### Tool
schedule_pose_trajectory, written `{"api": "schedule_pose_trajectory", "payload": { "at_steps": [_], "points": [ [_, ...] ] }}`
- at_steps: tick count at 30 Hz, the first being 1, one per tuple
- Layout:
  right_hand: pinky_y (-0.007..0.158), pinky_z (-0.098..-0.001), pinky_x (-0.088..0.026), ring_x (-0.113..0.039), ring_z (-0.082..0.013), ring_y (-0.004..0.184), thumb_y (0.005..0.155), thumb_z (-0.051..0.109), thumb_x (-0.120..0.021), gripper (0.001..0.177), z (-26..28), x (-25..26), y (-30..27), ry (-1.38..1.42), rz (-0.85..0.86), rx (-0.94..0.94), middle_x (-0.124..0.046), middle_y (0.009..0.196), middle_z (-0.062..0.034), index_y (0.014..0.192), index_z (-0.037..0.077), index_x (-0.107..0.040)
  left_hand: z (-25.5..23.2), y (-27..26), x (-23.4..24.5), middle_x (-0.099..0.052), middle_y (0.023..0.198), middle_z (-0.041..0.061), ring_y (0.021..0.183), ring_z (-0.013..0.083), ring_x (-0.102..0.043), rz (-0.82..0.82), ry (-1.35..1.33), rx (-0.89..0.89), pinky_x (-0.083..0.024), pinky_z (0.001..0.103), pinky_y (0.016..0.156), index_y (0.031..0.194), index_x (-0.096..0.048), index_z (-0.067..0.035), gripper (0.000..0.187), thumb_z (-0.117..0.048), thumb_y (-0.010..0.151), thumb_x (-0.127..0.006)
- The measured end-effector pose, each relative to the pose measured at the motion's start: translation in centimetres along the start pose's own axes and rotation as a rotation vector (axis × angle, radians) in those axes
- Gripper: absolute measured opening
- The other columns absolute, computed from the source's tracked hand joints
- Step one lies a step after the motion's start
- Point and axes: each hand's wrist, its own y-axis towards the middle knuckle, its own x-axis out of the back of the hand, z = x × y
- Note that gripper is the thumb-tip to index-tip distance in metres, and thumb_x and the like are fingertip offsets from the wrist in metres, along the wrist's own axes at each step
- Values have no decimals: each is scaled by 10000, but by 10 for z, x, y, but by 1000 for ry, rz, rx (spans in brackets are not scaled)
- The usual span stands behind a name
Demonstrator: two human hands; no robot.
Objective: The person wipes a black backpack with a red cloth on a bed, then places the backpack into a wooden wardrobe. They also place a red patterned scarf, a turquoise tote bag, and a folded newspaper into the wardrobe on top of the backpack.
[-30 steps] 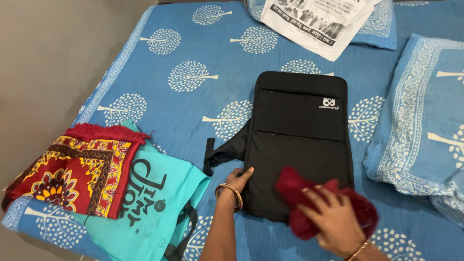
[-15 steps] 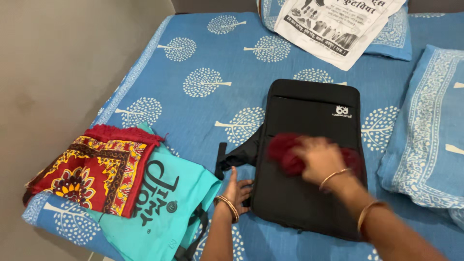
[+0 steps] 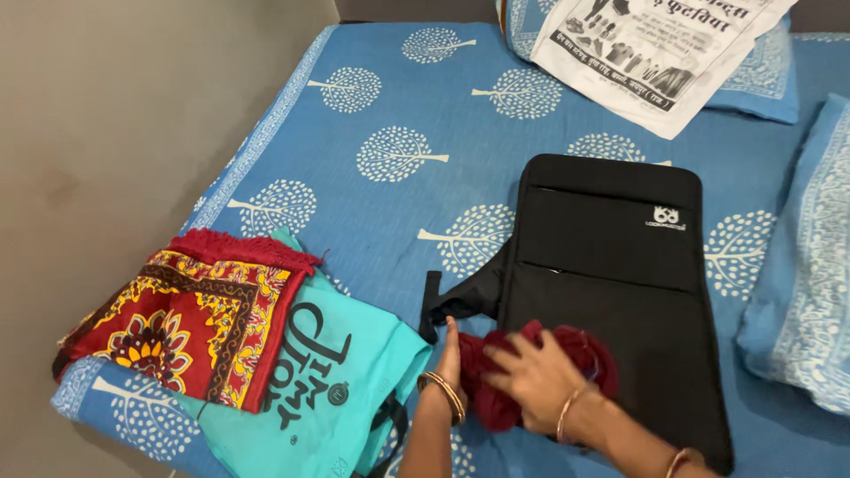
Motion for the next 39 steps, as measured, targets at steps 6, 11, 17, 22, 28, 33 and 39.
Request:
{"api": "schedule_pose_trajectory", "payload": {
  "at_steps": [6, 11, 17, 22, 28, 33, 39],
  "points": [
    [1017, -630, -412, -445, -279, 1324, 713, 232, -743, 656, -86, 4, 42, -77, -10, -438, -434, 1509, 27, 1347, 353, -631, -8, -11, -20, -407, 1632, 167, 1505, 311, -355, -290, 284, 128, -266, 610, 1142, 1515, -436, -126, 1226, -1001, 676, -255],
    [1050, -540, -456, -475, -307, 1351, 690, 303, -772, 722, -132, 0, 21, -110, -173, -930, -468, 1515, 7, 1385, 371, -585, -1, -23, -51, -441, 1578, 170, 1457, 326, -425, -259, 736, 43, -369, 480, 1170, 1549, -379, -81, 1157, -757, 655, -668],
    [1008, -548, -500, -557, -400, 1254, 721, 368, -762, 755, -183, -46, -52, 85, -192, -1302, -509, 1487, -64, 1452, 379, -571, 10, -19, -85, -602, 1420, 246, 1303, 347, -614, -423, 862, -56, -513, 392, 1085, 1425, -461, 75, 1101, -428, 573, -944],
    [1039, -476, -515, -649, -390, 1214, 788, 267, -794, 707, -228, -60, -104, 486, -594, -1230, -647, 1388, -201, 1468, 172, -625, 13, -51, -122, -719, 1287, 201, 1203, 313, -690, -494, 943, -315, -518, 360, 1049, 1317, -651, 1, 928, -428, 538, -917],
    [990, -366, -494, -609, -272, 1210, 735, 13, -744, 783, -197, 48, -128, 984, -1077, -899, -616, 1379, -165, 1476, 125, -521, -32, -99, -224, -702, 1237, 149, 1166, 323, -678, -563, 1076, -500, -530, 405, 1007, 1350, -596, -75, 878, -306, 575, -936],
    [1070, -413, -472, -597, -327, 1278, 625, 3, -675, 834, -128, 182, -108, 467, -979, -462, -594, 1423, -113, 1434, 170, -564, -51, -128, -292, -726, 1135, 184, 1103, 387, -677, -559, 1424, -595, -540, 469, 957, 1251, -629, -71, 752, -284, 597, -933],
    [919, -490, -475, -516, -263, 1257, 613, 127, -736, 700, -94, 181, -86, -12, -371, -442, -573, 1457, 116, 1273, 355, -695, -27, -144, -304, -724, 1102, 204, 1070, 416, -673, -604, 1499, -563, -538, 495, 941, 1256, -613, -92, 648, -262, 700, -900]
  ]
}}
